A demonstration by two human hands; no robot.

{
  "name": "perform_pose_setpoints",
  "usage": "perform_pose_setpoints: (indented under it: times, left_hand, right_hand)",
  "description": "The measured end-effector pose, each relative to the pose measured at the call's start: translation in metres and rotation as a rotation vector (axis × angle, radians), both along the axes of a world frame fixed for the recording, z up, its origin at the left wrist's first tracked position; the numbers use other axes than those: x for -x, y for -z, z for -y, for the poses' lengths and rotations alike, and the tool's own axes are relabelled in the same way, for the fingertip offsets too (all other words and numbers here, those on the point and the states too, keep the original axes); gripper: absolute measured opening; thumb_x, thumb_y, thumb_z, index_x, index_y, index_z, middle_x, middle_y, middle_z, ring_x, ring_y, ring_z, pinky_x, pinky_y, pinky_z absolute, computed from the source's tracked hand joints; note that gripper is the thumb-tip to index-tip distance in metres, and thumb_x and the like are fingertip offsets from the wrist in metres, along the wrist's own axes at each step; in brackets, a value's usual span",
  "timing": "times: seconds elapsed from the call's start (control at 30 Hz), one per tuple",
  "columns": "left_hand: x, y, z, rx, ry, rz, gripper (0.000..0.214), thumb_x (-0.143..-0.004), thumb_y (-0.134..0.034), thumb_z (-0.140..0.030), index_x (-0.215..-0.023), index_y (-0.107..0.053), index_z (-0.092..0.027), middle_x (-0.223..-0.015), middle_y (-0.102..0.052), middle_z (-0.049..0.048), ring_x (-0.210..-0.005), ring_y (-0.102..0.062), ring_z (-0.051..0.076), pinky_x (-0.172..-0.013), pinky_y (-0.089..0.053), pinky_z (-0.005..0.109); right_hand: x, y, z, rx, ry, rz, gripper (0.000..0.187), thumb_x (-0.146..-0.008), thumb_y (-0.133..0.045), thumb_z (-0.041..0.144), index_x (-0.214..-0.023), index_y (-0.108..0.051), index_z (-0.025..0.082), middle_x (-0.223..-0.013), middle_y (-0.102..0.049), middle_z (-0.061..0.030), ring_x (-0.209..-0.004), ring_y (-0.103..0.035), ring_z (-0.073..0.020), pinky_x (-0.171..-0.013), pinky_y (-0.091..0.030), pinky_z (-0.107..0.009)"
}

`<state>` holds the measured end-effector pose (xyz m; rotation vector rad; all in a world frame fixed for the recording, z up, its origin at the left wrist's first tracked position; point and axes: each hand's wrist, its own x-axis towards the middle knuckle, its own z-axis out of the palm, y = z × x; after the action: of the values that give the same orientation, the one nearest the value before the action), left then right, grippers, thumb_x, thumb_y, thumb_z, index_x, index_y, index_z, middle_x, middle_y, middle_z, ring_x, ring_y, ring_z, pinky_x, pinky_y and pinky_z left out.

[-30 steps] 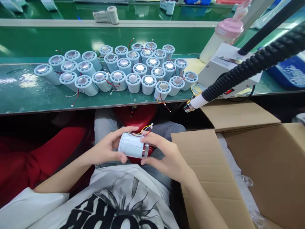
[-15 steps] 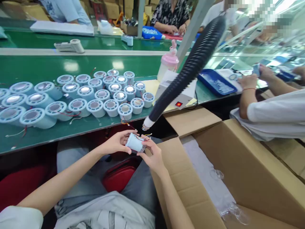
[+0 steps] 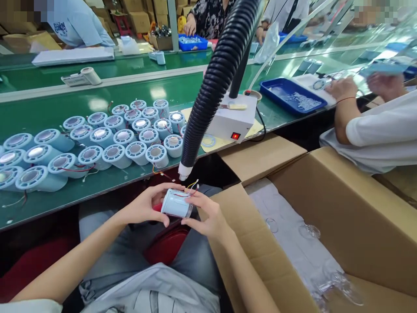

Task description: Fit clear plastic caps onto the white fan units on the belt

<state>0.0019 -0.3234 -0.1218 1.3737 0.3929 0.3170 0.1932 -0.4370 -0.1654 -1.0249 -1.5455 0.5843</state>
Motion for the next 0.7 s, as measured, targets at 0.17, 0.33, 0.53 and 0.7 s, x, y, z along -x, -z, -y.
perform_pose_setpoints:
  times: [0.17,0.33,0.53,0.7]
  left_hand:
    - [0.018,-0.023,0.031,0.033,-0.041,0.006,0.077,-0.054,-0.083,-0.005,-0.123,-0.055,-0.027,-0.131,-0.056,0.0087,-0.121,-0.054,0.025,-0.100,-0.046,0.037]
    - [0.030,-0.032,0.047,0.027,-0.056,0.020,0.080,-0.054,-0.083,-0.004,-0.125,-0.054,-0.027,-0.128,-0.058,0.0076,-0.118,-0.056,0.023,-0.100,-0.046,0.034]
    - [0.039,-0.037,0.054,0.081,-0.098,0.004,0.075,-0.058,-0.083,-0.012,-0.124,-0.053,-0.030,-0.127,-0.057,0.0055,-0.113,-0.059,0.022,-0.095,-0.049,0.032]
    - [0.045,-0.042,0.059,0.113,-0.133,-0.093,0.075,-0.057,-0.085,-0.021,-0.124,-0.051,-0.027,-0.124,-0.058,0.0079,-0.106,-0.062,0.024,-0.087,-0.053,0.031]
  right_hand:
    - [0.008,-0.027,0.021,-0.088,-0.024,0.184,0.051,-0.073,-0.075,0.016,-0.120,-0.055,0.026,-0.131,-0.055,-0.0126,-0.115,-0.059,-0.0249,-0.092,-0.054,-0.037]
    - [0.015,-0.045,0.034,-0.080,-0.042,0.262,0.056,-0.076,-0.070,0.010,-0.125,-0.050,0.030,-0.133,-0.054,-0.0096,-0.115,-0.058,-0.0225,-0.092,-0.054,-0.036]
    - [0.024,-0.056,0.043,0.020,-0.030,0.208,0.054,-0.074,-0.075,0.017,-0.120,-0.049,0.027,-0.130,-0.056,-0.0122,-0.118,-0.056,-0.0245,-0.096,-0.051,-0.039]
    - [0.028,-0.062,0.045,0.081,-0.040,0.200,0.051,-0.073,-0.076,0.018,-0.117,-0.050,0.025,-0.127,-0.058,-0.0122,-0.118,-0.056,-0.0241,-0.098,-0.050,-0.038]
